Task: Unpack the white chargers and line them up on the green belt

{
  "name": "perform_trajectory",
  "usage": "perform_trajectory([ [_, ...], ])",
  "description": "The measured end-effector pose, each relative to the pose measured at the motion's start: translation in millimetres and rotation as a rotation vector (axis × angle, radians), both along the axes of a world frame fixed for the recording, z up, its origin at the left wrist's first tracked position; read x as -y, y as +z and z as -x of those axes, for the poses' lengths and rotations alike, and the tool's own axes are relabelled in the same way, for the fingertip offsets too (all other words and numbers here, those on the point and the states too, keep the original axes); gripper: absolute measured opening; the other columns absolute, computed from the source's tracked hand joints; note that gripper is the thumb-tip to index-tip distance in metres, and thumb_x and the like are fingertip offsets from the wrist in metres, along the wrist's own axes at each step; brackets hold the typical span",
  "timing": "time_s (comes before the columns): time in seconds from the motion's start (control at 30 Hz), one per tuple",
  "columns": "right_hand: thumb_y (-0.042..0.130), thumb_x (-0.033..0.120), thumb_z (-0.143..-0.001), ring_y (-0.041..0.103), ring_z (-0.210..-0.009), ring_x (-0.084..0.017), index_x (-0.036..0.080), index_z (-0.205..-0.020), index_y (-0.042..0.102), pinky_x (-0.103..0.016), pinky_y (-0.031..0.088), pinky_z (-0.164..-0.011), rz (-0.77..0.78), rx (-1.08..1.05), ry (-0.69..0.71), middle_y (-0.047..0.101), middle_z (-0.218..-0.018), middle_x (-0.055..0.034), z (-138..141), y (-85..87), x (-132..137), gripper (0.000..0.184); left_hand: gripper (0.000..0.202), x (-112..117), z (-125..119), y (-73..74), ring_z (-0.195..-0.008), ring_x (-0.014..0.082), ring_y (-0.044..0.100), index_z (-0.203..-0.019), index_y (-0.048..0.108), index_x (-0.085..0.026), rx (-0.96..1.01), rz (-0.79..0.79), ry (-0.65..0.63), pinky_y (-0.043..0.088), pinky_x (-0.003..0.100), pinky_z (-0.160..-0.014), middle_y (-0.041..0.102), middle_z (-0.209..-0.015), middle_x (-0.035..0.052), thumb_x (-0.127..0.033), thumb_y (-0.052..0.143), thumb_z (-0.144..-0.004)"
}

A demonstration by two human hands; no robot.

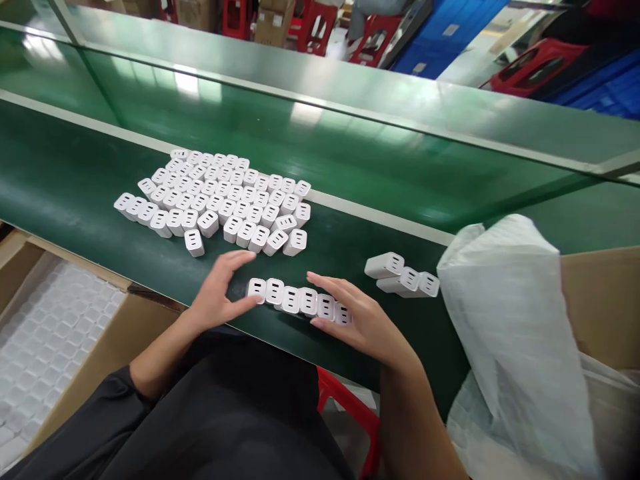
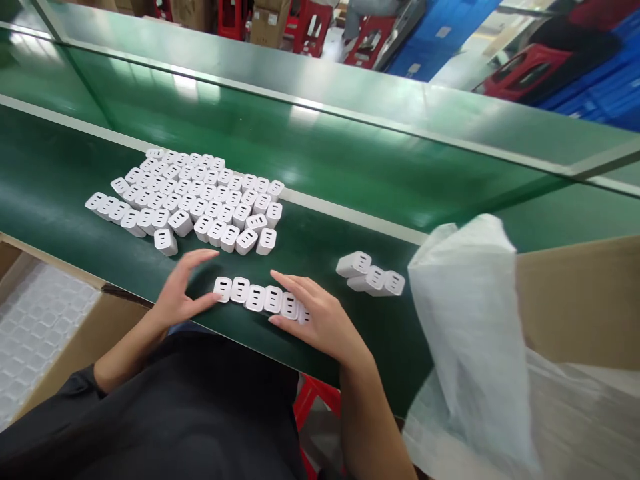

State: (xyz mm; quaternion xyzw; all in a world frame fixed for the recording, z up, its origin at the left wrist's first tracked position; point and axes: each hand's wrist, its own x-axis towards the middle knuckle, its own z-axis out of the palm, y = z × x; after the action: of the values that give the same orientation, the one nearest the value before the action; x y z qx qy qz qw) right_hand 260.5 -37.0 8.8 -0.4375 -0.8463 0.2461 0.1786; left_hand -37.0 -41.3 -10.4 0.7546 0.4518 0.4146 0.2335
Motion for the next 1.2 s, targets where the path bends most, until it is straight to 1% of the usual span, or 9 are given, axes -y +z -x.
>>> perform_trajectory([
  [0.07, 0.059, 0.045, -0.095, 0.061, -0.118, -0.026, 0.035, -0.147, 0.041, -0.043, 0.053, -0.099, 0.002, -0.054, -0.041, 0.06, -0.134, -0.0054, -7.3, 0.8, -2.6, 0.056, 0.047, -3.3, 18.8, 1.6, -0.122, 0.0254, 0.052, -0.128, 0.049, -0.025, -0.045, -0.184, 0.301, 0.044, 0.043, -0.105, 0.058, -0.125, 0.0099, -0.033, 0.068, -0.086],
  [0.1, 0.059, 0.043, -0.095, 0.062, -0.116, -0.025, 0.035, -0.146, 0.041, -0.042, 0.054, -0.098, -0.006, -0.073, -0.061, 0.061, -0.133, -0.0049, -9.4, 1.5, -4.6, 0.054, 0.043, -5.8, 28.4, 1.6, -0.122, 0.0262, 0.051, -0.125, 0.051, -0.024, -0.086, -0.228, 0.43, 0.044, 0.044, -0.104, 0.058, -0.125, 0.0106, -0.032, 0.068, -0.086],
  [0.17, 0.057, 0.041, -0.096, 0.063, -0.113, -0.024, 0.035, -0.143, 0.045, -0.04, 0.056, -0.092, -0.031, -0.076, -0.09, 0.062, -0.13, -0.0045, -9.4, 4.2, -10.0, 0.049, 0.042, -11.2, 44.6, 0.3, -0.124, 0.028, 0.048, -0.125, 0.052, -0.022, -0.171, -0.21, 0.564, 0.043, 0.045, -0.103, 0.056, -0.129, 0.0125, -0.031, 0.066, -0.086],
  [0.27, 0.055, 0.04, -0.097, 0.062, -0.114, -0.026, 0.032, -0.138, 0.051, -0.04, 0.057, -0.089, -0.094, -0.015, -0.072, 0.062, -0.129, -0.0061, 0.9, 11.0, -22.4, 0.042, 0.042, -18.1, 56.5, -3.7, -0.125, 0.0284, 0.047, -0.129, 0.052, -0.021, -0.265, -0.133, 0.519, 0.042, 0.045, -0.104, 0.055, -0.135, 0.0128, -0.032, 0.061, -0.089],
  [0.4, 0.052, 0.035, -0.098, 0.058, -0.119, -0.027, 0.027, -0.137, 0.051, -0.046, 0.054, -0.096, -0.229, 0.075, 0.0, 0.059, -0.132, -0.009, 21.3, 20.3, -45.1, 0.039, 0.038, -21.4, 55.1, -10.9, -0.117, 0.026, 0.053, -0.128, 0.055, -0.02, -0.297, -0.153, 0.477, 0.043, 0.041, -0.102, 0.063, -0.124, 0.0112, -0.028, 0.056, -0.092],
  [0.53, 0.051, 0.032, -0.097, 0.053, -0.124, -0.029, 0.023, -0.136, 0.052, -0.047, 0.054, -0.096, -0.277, 0.176, 0.028, 0.056, -0.138, -0.0107, 35.9, 25.7, -66.4, 0.04, 0.035, -23.7, 54.1, -14.7, -0.115, 0.0252, 0.053, -0.128, 0.056, -0.019, -0.322, -0.182, 0.449, 0.044, 0.038, -0.101, 0.065, -0.122, 0.0101, -0.025, 0.055, -0.093],
  [0.7, 0.051, 0.034, -0.097, 0.051, -0.125, -0.031, 0.017, -0.132, 0.057, -0.047, 0.054, -0.093, -0.276, 0.265, 0.106, 0.056, -0.137, -0.0142, 51.7, 28.3, -83.9, 0.039, 0.041, -34.3, 54.0, -1.2, -0.124, 0.0284, 0.048, -0.131, 0.054, -0.02, -0.434, -0.254, 0.43, 0.037, 0.042, -0.107, 0.063, -0.126, 0.0096, -0.029, 0.059, -0.091],
  [0.9, 0.053, 0.037, -0.097, 0.056, -0.116, -0.031, 0.017, -0.132, 0.058, -0.048, 0.05, -0.094, -0.296, 0.37, 0.15, 0.06, -0.128, -0.0141, 73.7, 32.1, -93.1, 0.04, 0.037, -47.4, 37.9, 20.8, -0.131, 0.0363, 0.042, -0.129, 0.058, -0.021, -0.635, -0.102, 0.369, 0.029, 0.052, -0.104, 0.061, -0.133, 0.0097, -0.032, 0.055, -0.093],
  [1.2, 0.059, 0.028, -0.093, 0.058, -0.116, -0.03, 0.017, -0.13, 0.06, -0.048, 0.045, -0.099, -0.303, 0.336, 0.167, 0.059, -0.13, -0.0151, 81.1, 25.2, -99.7, 0.038, 0.048, -53.5, 22.5, 20.3, -0.134, 0.0367, 0.039, -0.139, 0.051, -0.018, -0.684, 0.031, 0.284, 0.027, 0.053, -0.104, 0.063, -0.132, 0.0119, -0.029, 0.056, -0.092],
])
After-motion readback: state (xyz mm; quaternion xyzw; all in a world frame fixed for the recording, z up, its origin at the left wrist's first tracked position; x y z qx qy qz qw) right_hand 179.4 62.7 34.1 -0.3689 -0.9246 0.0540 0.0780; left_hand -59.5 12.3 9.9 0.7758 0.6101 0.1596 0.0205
